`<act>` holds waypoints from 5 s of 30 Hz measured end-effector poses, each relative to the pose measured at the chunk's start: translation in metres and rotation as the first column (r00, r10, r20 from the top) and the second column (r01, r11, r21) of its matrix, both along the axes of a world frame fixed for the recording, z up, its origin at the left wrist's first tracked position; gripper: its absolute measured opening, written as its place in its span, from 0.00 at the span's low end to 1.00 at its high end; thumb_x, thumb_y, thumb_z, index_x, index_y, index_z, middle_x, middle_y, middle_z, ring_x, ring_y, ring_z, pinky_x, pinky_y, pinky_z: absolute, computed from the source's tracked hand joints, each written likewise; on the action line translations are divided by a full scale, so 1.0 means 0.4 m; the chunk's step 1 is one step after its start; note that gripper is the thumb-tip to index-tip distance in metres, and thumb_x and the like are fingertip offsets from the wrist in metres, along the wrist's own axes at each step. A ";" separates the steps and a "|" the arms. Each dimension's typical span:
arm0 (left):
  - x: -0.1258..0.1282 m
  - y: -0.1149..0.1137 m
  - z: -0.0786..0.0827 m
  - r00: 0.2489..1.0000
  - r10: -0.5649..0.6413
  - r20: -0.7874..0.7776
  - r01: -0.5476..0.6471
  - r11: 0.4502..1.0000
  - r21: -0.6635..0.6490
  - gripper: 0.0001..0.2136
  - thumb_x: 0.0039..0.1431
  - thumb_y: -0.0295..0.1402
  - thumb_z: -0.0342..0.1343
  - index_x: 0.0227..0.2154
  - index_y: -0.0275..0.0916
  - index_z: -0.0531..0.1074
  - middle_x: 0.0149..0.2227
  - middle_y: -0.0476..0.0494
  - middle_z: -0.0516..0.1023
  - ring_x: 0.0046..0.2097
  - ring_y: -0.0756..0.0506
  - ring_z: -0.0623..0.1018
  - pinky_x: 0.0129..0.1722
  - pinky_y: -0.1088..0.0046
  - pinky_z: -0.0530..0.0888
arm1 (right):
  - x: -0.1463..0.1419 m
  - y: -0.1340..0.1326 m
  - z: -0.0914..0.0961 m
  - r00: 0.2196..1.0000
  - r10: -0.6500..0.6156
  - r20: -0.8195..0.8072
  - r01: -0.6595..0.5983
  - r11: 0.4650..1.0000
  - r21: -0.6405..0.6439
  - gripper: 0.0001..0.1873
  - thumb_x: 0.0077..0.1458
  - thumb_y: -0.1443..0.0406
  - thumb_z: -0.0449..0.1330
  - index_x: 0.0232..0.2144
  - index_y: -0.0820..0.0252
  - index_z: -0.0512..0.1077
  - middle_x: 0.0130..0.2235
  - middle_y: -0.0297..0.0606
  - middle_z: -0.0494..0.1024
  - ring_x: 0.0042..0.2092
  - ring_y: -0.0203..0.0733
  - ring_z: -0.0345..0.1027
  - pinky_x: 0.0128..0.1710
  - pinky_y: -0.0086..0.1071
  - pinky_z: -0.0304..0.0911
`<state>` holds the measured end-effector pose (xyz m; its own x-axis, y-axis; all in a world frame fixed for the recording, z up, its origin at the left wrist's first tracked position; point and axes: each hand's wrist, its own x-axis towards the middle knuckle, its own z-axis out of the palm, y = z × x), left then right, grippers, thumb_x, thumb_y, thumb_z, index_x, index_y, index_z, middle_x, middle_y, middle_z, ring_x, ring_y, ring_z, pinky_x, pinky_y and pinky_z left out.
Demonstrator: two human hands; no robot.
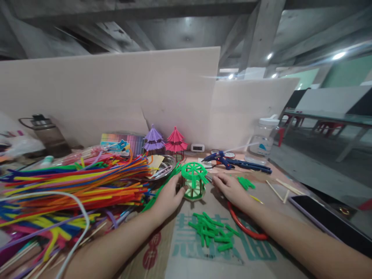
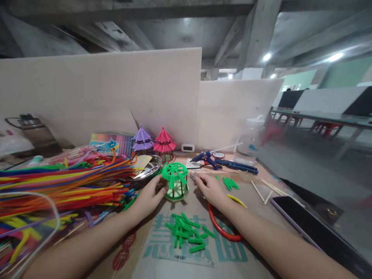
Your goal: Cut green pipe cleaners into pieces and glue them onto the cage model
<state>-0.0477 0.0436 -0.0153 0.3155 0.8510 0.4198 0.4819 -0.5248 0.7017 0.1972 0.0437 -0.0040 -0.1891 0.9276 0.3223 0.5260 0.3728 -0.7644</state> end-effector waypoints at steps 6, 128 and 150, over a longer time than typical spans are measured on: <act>0.005 0.006 0.005 0.996 0.010 -0.088 -0.009 1.000 0.013 0.17 0.61 0.31 0.49 0.52 0.35 0.67 0.49 0.35 0.77 0.50 0.40 0.77 0.50 0.58 0.74 | 0.007 -0.001 -0.009 0.997 0.013 0.080 -0.018 0.999 0.052 0.14 0.60 0.60 0.51 0.24 0.55 0.68 0.21 0.33 0.69 0.26 0.41 0.62 0.27 0.33 0.53; 0.000 0.039 -0.026 0.999 -0.015 0.030 0.009 0.984 0.180 0.16 0.60 0.32 0.53 0.51 0.39 0.66 0.52 0.37 0.70 0.56 0.39 0.70 0.51 0.62 0.73 | 0.038 -0.170 0.002 0.985 -0.151 0.079 0.140 0.981 0.135 0.08 0.52 0.59 0.59 0.26 0.53 0.65 0.23 0.29 0.71 0.25 0.39 0.64 0.24 0.31 0.59; 0.001 0.046 -0.031 0.998 -0.026 0.050 0.018 0.987 0.158 0.16 0.59 0.31 0.55 0.50 0.40 0.65 0.52 0.37 0.70 0.56 0.39 0.71 0.52 0.60 0.72 | 0.035 -0.181 0.013 0.990 -0.111 0.084 0.105 0.992 0.072 0.09 0.50 0.56 0.61 0.28 0.53 0.67 0.25 0.31 0.73 0.26 0.39 0.66 0.24 0.31 0.60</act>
